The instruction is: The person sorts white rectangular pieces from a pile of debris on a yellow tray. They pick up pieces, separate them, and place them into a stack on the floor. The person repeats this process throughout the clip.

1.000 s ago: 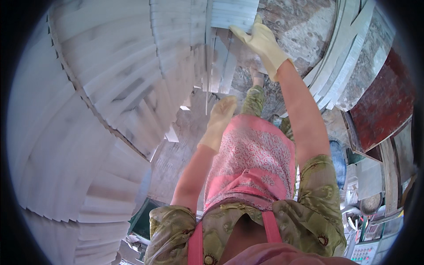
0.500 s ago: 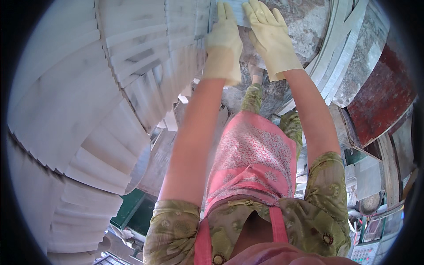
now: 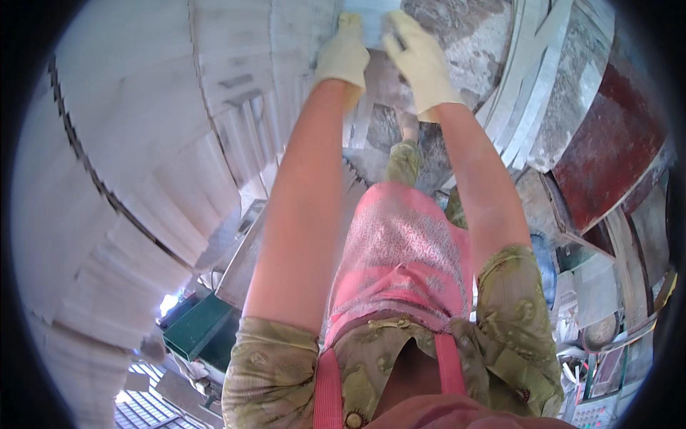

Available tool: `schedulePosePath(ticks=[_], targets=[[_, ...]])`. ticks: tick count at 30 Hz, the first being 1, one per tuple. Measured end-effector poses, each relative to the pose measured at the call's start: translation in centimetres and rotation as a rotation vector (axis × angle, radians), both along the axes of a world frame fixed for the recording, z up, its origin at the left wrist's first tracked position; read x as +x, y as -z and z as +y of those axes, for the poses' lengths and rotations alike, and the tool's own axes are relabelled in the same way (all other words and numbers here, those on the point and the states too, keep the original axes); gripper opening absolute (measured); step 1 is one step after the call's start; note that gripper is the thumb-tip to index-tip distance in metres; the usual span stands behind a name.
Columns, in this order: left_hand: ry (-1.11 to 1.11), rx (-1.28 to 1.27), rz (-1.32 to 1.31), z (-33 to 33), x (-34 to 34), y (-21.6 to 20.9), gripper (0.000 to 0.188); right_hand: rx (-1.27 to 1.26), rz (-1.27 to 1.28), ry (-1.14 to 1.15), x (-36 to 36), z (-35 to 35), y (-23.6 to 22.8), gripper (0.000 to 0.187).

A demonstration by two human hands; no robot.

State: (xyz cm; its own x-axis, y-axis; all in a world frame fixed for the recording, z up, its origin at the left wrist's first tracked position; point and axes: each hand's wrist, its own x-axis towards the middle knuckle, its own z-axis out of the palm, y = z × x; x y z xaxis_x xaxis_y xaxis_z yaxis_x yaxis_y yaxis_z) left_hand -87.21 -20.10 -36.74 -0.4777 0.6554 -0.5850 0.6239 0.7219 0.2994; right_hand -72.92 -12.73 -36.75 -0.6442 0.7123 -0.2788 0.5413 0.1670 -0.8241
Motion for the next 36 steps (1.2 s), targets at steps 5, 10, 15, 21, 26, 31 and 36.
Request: schedulePosePath(ticks=[5, 10, 15, 21, 26, 31, 36], targets=[[0.068, 0.518, 0.189, -5.4, 3.0, 1.8, 0.039, -0.602, 0.092, 0.260, 16.3, -2.6, 0.3, 0.071], [0.010, -0.055, -0.053, -21.1, 14.3, -1.6, 0.019, -0.013, -0.668, -0.460, 43.4, -12.0, 2.8, 0.055], [-0.371, -0.435, -0.221, -31.1, 20.7, -6.2, 0.030, -0.651, -0.712, 0.220, 60.4, -18.8, -1.1, 0.030], [-0.512, -0.365, -0.304, -33.2, 21.4, -8.0, 0.034, -0.552, -0.671, 0.293, 59.6, -19.4, -3.0, 0.038], [-0.675, -0.322, -0.332, -28.4, 23.5, -9.7, 0.034, -0.659, -0.359, 0.570, 58.6, -18.4, -1.7, 0.035], [-0.732, -0.243, -0.385, -23.9, 29.4, -12.9, 0.031, -0.708, -0.341, 0.610, 63.9, -18.2, -0.5, 0.039], [-0.626, -0.113, -0.350, -23.2, 32.6, -14.6, 0.029, -0.749, -0.284, 0.749, 65.8, -15.9, -1.6, 0.046]])
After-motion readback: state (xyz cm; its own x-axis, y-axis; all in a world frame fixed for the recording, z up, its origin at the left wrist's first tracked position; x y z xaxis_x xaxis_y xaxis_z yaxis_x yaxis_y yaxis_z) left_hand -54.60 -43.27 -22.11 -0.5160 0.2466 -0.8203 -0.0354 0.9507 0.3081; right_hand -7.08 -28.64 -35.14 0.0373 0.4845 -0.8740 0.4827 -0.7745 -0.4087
